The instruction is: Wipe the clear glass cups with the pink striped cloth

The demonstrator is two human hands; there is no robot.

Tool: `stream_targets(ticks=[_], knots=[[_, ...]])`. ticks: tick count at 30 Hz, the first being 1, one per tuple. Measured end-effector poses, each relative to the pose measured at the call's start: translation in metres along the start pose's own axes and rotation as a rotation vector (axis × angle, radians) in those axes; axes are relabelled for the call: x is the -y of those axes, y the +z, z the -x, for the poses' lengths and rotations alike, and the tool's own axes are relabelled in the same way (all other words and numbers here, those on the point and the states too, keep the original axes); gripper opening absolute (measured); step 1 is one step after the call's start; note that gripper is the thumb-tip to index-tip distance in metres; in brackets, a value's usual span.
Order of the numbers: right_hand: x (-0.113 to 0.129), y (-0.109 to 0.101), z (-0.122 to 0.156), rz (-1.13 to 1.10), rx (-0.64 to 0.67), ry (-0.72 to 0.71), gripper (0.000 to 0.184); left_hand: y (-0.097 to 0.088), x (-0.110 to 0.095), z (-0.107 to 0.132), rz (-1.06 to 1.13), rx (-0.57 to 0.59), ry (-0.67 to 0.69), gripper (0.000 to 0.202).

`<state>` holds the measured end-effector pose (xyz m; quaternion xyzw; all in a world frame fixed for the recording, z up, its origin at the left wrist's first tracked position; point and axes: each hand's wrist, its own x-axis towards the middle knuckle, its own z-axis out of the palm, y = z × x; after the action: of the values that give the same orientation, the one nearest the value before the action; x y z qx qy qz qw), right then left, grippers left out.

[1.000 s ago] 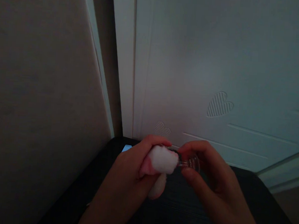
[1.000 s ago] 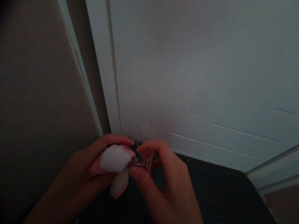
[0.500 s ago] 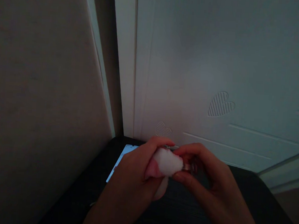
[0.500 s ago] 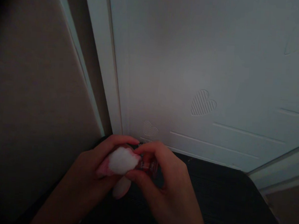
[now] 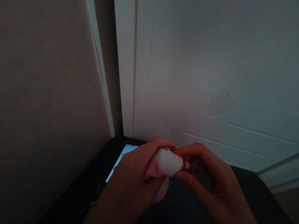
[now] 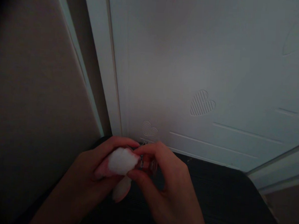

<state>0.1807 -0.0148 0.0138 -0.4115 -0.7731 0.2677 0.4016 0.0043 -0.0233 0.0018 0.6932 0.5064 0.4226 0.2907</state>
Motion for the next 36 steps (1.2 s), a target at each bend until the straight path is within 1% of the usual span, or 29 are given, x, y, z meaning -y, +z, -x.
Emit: stream_targets(ticks=[5,10,13,17,19,22,26,32,36], knots=[[0.0,0.001,-0.001,0.025,-0.01,-0.026,0.024,-0.001,-0.003,-0.002,0.021,0.0,0.025,0.039],[0.002,0.001,0.001,0.039,-0.012,-0.056,0.025,-0.002,-0.007,-0.005,0.036,0.005,0.015,0.034],[0.002,0.001,0.001,0.056,-0.033,-0.079,0.027,-0.002,-0.008,-0.005,0.033,0.004,0.008,0.038],[0.001,0.001,-0.001,0.072,-0.017,-0.066,0.028,-0.002,-0.009,-0.005,0.03,0.026,-0.029,0.035],[0.001,0.001,-0.002,0.07,-0.012,-0.063,0.029,-0.002,-0.008,-0.005,0.032,0.037,-0.025,0.033],[0.002,0.0,-0.001,0.066,-0.014,-0.066,0.03,-0.002,-0.01,-0.005,0.038,0.028,-0.02,0.036],[0.001,0.0,0.001,0.076,-0.004,-0.06,0.029,-0.003,-0.012,-0.004,0.029,0.045,-0.029,0.035],[-0.001,0.0,-0.001,0.083,0.003,-0.071,0.029,-0.001,-0.007,-0.005,0.009,0.035,0.012,0.037],[-0.003,0.002,-0.001,0.073,-0.022,-0.063,0.033,-0.001,-0.001,-0.006,0.063,0.095,-0.007,0.032]])
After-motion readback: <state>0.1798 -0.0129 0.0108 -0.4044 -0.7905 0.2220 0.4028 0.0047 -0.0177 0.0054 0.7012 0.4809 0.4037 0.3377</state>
